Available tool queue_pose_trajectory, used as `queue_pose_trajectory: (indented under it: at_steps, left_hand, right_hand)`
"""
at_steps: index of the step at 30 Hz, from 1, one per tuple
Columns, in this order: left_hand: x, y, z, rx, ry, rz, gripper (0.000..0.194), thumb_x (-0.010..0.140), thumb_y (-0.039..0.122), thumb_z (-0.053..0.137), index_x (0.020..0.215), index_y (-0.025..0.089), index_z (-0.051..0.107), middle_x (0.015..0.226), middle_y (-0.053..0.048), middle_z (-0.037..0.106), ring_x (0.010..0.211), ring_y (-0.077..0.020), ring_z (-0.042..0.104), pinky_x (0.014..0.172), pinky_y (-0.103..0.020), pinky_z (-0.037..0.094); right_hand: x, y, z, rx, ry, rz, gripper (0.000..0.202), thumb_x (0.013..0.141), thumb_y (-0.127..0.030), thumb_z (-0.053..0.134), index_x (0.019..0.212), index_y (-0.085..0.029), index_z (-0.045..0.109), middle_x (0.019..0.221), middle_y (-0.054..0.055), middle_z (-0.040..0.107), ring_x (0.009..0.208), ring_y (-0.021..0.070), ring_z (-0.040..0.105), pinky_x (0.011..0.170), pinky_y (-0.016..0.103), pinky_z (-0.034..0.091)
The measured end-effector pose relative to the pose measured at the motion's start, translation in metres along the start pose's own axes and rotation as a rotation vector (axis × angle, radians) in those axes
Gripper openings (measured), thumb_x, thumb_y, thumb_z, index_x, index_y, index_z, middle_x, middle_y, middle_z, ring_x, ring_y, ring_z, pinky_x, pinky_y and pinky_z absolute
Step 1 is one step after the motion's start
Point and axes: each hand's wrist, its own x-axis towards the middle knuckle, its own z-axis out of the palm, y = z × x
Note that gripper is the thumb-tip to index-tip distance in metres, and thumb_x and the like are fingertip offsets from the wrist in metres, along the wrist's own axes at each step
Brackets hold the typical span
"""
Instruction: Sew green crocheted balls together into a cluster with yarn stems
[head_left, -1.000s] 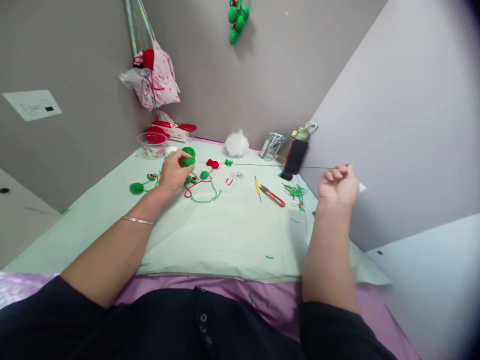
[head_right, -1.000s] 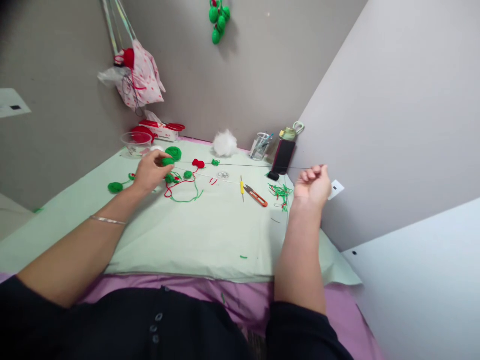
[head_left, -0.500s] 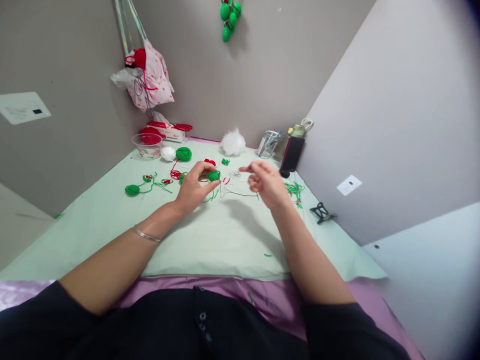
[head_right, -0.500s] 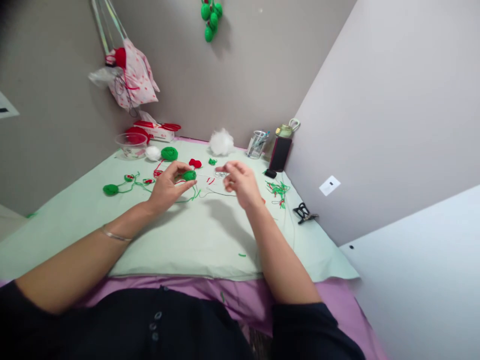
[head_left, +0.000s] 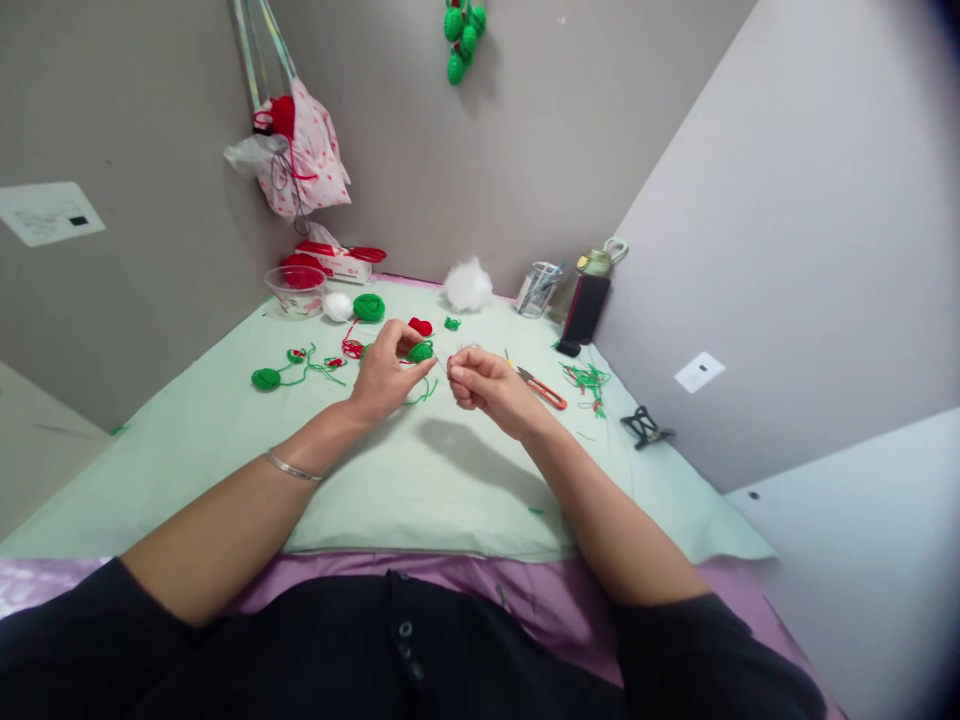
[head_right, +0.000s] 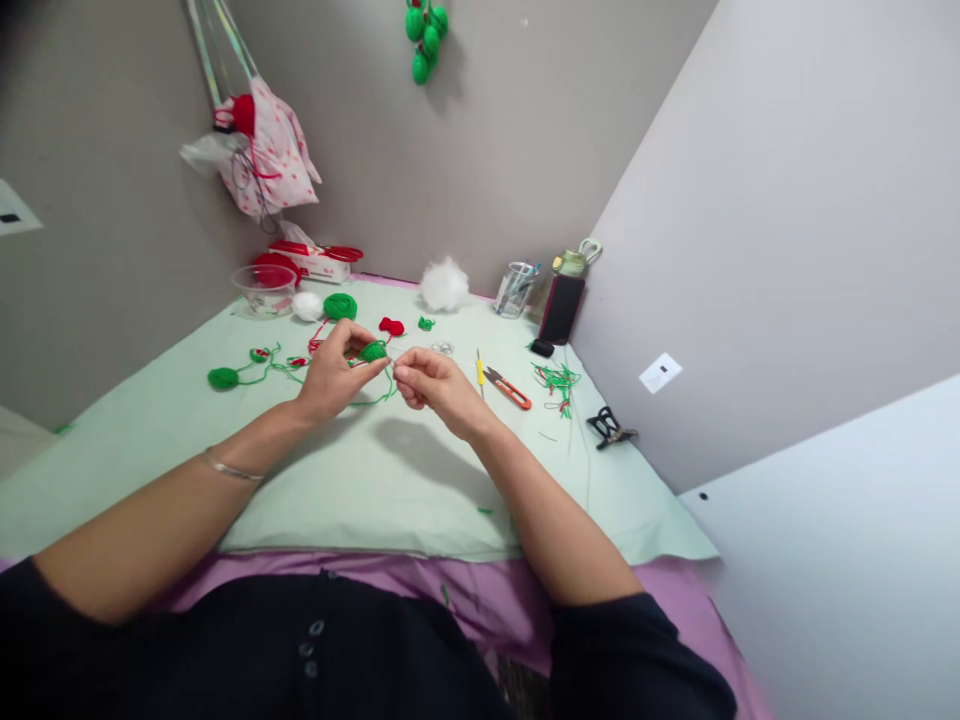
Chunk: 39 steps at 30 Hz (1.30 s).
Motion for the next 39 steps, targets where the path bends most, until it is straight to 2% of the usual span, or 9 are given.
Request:
queue_pose_trajectory:
  at_steps: [9,13,17,20,23,25,29,33,39]
  left_hand:
    - [0.0,0.004,-0.006,0.043,0.097,0.137,0.032,0.08,0.038,0.076,0.089,0.024,0.049,0.094,-0.003,0.053,0.091,-0.021,0.055,0.082,-0.036,0.048]
    - [0.001,0.005,-0.006,-0.012,0.081,0.168,0.036,0.079,0.039,0.078,0.089,0.023,0.047,0.093,-0.002,0.053,0.087,-0.0191,0.056,0.08,-0.034,0.048]
    - [-0.002,0.012,-0.003,-0.139,-0.06,-0.013,0.045,0.074,0.042,0.083,0.089,0.023,0.046,0.091,-0.001,0.059,0.08,-0.0162,0.06,0.074,-0.031,0.05]
    - [-0.002,0.017,-0.001,-0.26,-0.281,-0.227,0.047,0.071,0.042,0.084,0.096,0.023,0.05,0.079,0.003,0.058,0.064,-0.0135,0.059,0.06,-0.027,0.048]
    - [-0.001,0.02,-0.001,-0.312,-0.495,-0.315,0.039,0.073,0.042,0.082,0.099,0.022,0.06,0.072,0.004,0.057,0.055,-0.0115,0.056,0.056,-0.027,0.046]
    - [0.0,0.022,-0.002,-0.331,-0.55,-0.319,0.031,0.073,0.041,0.081,0.093,0.021,0.067,0.081,0.0,0.064,0.057,-0.0112,0.057,0.06,-0.029,0.048]
    - [0.002,0.022,-0.003,-0.41,-0.523,-0.298,0.032,0.073,0.036,0.082,0.1,0.022,0.073,0.108,-0.006,0.072,0.08,-0.0171,0.067,0.073,-0.032,0.053]
    - [0.003,0.018,-0.004,-0.572,-0.471,-0.287,0.034,0.074,0.029,0.083,0.102,0.021,0.065,0.116,-0.008,0.072,0.108,-0.0232,0.069,0.096,-0.039,0.053]
    - [0.005,0.019,-0.008,-0.676,-0.435,-0.326,0.036,0.073,0.022,0.084,0.091,0.022,0.053,0.119,-0.009,0.072,0.119,-0.0249,0.066,0.101,-0.041,0.051]
  right_hand:
    - [0.0,0.011,0.003,-0.098,-0.139,-0.093,0.031,0.083,-0.045,0.077,0.087,-0.018,0.062,0.061,-0.005,0.052,0.055,0.0088,0.045,0.055,0.024,0.036]
    - [-0.001,0.008,0.004,-0.122,-0.172,-0.121,0.029,0.085,-0.044,0.075,0.086,-0.018,0.063,0.062,-0.005,0.054,0.056,0.0092,0.047,0.056,0.025,0.037]
    - [-0.001,0.005,0.0,-0.078,-0.125,-0.13,0.03,0.083,-0.044,0.077,0.086,-0.017,0.064,0.059,-0.006,0.052,0.053,0.0082,0.044,0.054,0.024,0.035]
    - [-0.002,0.0,-0.008,-0.032,-0.01,-0.114,0.031,0.081,-0.044,0.078,0.087,-0.018,0.063,0.057,-0.007,0.05,0.052,0.0077,0.041,0.052,0.023,0.032]
    - [-0.001,-0.006,-0.018,0.012,0.096,-0.123,0.031,0.08,-0.043,0.079,0.085,-0.018,0.062,0.058,-0.007,0.047,0.052,0.0068,0.038,0.05,0.021,0.03]
    - [0.0,-0.009,-0.023,0.063,0.142,-0.144,0.03,0.079,-0.041,0.08,0.083,-0.018,0.061,0.059,-0.007,0.045,0.052,0.006,0.036,0.05,0.02,0.029]
    - [0.001,-0.013,-0.031,0.101,0.187,-0.167,0.03,0.077,-0.039,0.082,0.082,-0.018,0.06,0.06,-0.008,0.042,0.053,0.0056,0.034,0.049,0.019,0.028]
    - [-0.004,-0.013,-0.032,0.025,0.054,-0.123,0.027,0.082,-0.04,0.077,0.086,-0.018,0.062,0.058,-0.008,0.045,0.052,0.0066,0.038,0.05,0.021,0.031]
    - [-0.01,-0.008,-0.02,-0.188,-0.365,-0.005,0.026,0.085,-0.039,0.076,0.088,-0.014,0.067,0.066,-0.003,0.057,0.056,0.0078,0.048,0.054,0.023,0.037]
